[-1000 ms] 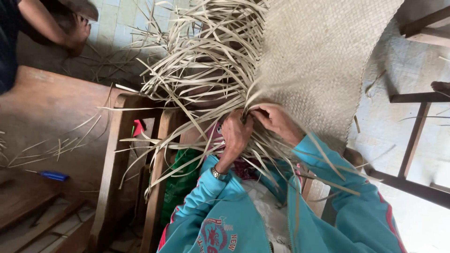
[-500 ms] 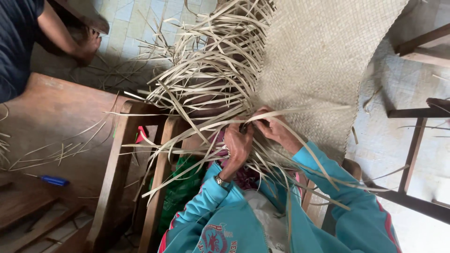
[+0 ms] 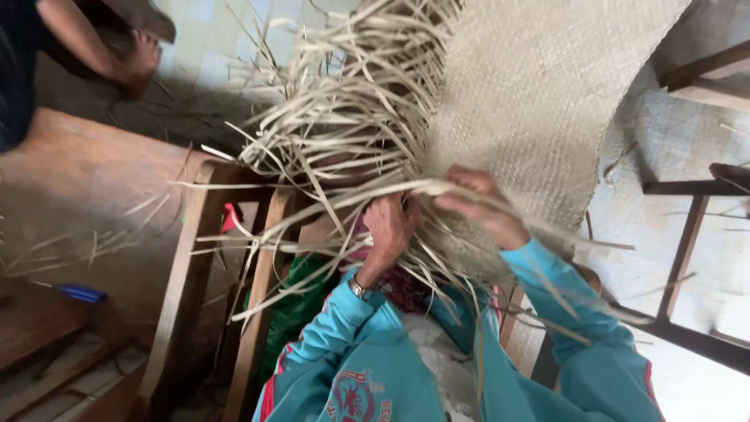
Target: Weave thin strips of dried plant material into a mat
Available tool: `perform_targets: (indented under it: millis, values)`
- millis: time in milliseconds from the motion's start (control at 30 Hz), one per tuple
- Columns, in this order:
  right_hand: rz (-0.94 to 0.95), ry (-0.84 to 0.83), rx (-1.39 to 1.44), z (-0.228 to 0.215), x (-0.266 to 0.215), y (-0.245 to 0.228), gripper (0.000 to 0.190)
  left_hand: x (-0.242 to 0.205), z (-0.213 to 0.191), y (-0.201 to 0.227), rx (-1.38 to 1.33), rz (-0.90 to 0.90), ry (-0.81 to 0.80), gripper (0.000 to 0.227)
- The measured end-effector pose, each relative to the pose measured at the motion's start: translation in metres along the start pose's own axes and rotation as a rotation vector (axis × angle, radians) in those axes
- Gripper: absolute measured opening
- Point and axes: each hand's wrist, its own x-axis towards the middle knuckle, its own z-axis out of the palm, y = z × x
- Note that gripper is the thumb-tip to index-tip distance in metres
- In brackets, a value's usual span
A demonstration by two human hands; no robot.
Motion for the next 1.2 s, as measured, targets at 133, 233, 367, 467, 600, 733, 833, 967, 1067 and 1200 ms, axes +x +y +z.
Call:
perform_targets:
  millis: [133,233,367,467,600,733,833,967,1067,1200]
  values:
    - [-0.029,-0.020,0.300,-0.024,-0.013,-0.001,0.011,0.001,-0.009,0.002,-0.019,-0.022,-0.059,0.030]
    - [-0.171,-0.019,0.725,-0.035,-0.006,-0.002,0.012,0.011,-0.012,0.004,-0.012,-0.015,-0.053,0.036]
    - [-0.327,-0.113,0.475,-0.023,-0.012,-0.020,0.030,0.015,-0.007,-0.001,-0.035,0.001,-0.064,0.040]
    - [-0.342,-0.202,0.257,-0.004,-0.020,-0.041,0.019,0.027,0.000,-0.013,-0.133,0.056,-0.102,0.051]
    - [-0.178,-0.306,0.031,0.006,-0.028,-0.033,0.040,0.033,-0.009,-0.018,-0.365,0.190,-0.251,0.043]
    - [-0.192,-0.248,-0.131,-0.013,-0.009,0.026,0.056,0.031,-0.012,-0.016,-0.312,0.096,-0.300,0.036]
    - [-0.138,-0.247,-0.251,-0.011,0.001,0.047,0.048,0.030,-0.014,-0.018,-0.264,0.088,-0.322,0.034]
    - [-0.242,-0.145,-0.593,-0.002,-0.004,0.027,0.039,0.020,-0.019,-0.026,-0.111,0.062,-0.288,0.030]
    - [-0.290,-0.127,-0.678,0.004,-0.005,0.028,0.034,0.015,-0.015,-0.036,-0.141,0.057,-0.275,0.027]
    - [-0.343,-0.120,-0.869,0.008,-0.006,0.037,0.031,0.019,0.002,-0.049,-0.177,0.092,-0.229,0.021]
